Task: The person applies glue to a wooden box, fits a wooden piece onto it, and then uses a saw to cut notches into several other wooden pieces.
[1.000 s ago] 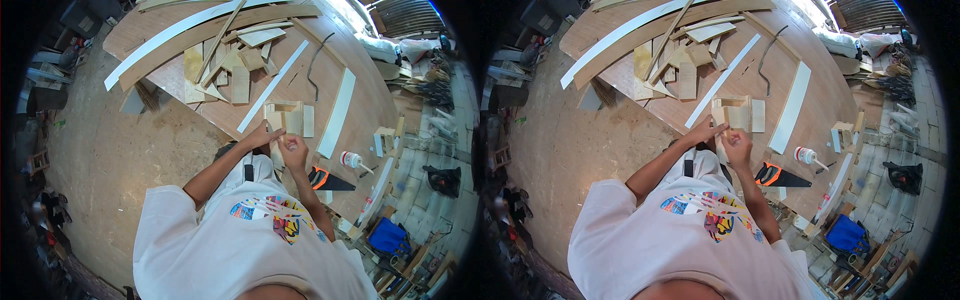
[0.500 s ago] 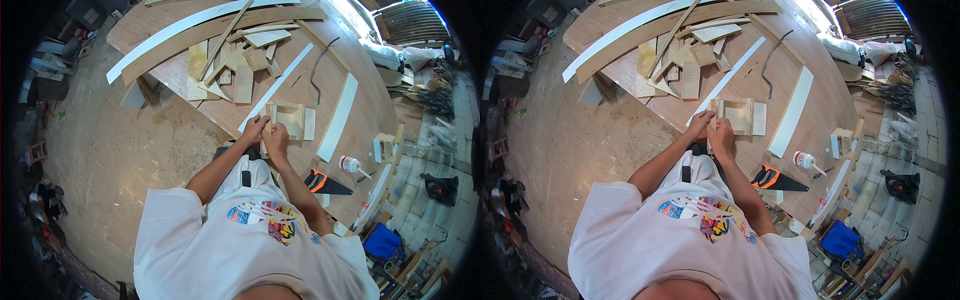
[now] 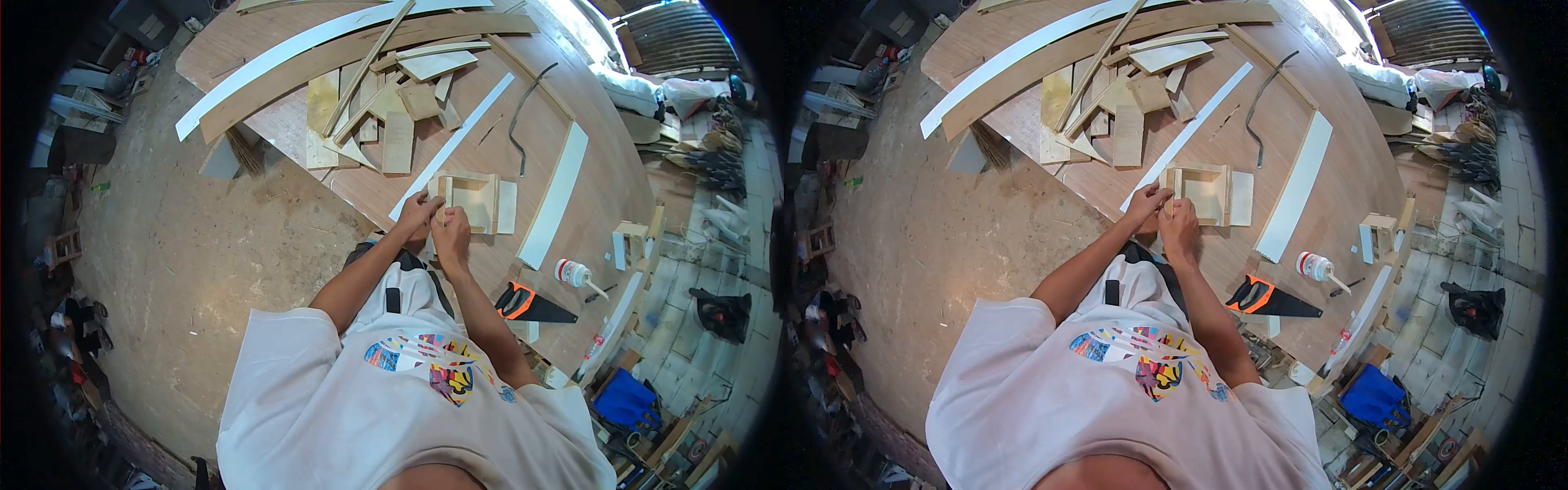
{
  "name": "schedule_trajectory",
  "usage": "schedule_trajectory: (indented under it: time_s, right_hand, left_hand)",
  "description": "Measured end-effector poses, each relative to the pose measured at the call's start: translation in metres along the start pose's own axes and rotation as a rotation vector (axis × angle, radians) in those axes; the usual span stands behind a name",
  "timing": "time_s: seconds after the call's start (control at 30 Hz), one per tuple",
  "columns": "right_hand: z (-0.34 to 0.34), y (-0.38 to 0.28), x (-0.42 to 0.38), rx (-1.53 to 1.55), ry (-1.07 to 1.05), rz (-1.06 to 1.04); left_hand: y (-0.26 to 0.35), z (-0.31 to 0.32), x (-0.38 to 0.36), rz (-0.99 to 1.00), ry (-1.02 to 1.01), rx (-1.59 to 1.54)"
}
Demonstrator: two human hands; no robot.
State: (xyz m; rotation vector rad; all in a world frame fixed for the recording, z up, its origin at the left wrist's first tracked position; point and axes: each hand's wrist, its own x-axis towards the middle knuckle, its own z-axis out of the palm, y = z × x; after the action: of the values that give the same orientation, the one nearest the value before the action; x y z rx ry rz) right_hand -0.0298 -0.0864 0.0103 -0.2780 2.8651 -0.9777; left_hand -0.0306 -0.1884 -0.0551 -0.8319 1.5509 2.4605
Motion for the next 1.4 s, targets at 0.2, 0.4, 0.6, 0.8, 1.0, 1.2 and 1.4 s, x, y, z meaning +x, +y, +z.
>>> schedule_trajectory:
  time_s: [0.2,0.4,0.6,0.8,1.0,1.2,1.4]
  right_hand:
    - [0.0,0.003,0.002,-0.046,-0.017,0.026]
    - [0.002,0.005,0.004,-0.016,-0.042,0.068]
    - [-0.002,0.006,0.006,-0.1,-0.061,0.045]
    - [-0.016,0.006,-0.004,-0.284,-0.065,0.116]
    - [-0.039,0.01,-0.012,-0.264,-0.068,0.149]
    - [-0.059,0.032,-0.019,-0.351,-0.115,0.218]
    - [-0.063,0.055,-0.032,-0.504,-0.377,0.307]
  left_hand:
    - [0.004,0.0,0.0,0.015,-0.009,0.084]
    - [0.006,0.001,-0.002,0.024,-0.013,0.109]
    - [0.0,0.003,0.002,0.031,-0.026,0.12]
    - [-0.007,0.015,-0.008,0.013,-0.057,-0.052]
    - [-0.056,0.038,0.011,0.104,0.064,0.081]
    - [-0.056,0.057,-0.01,0.093,0.102,0.121]
    - [-0.037,0.06,-0.024,0.022,0.159,0.071]
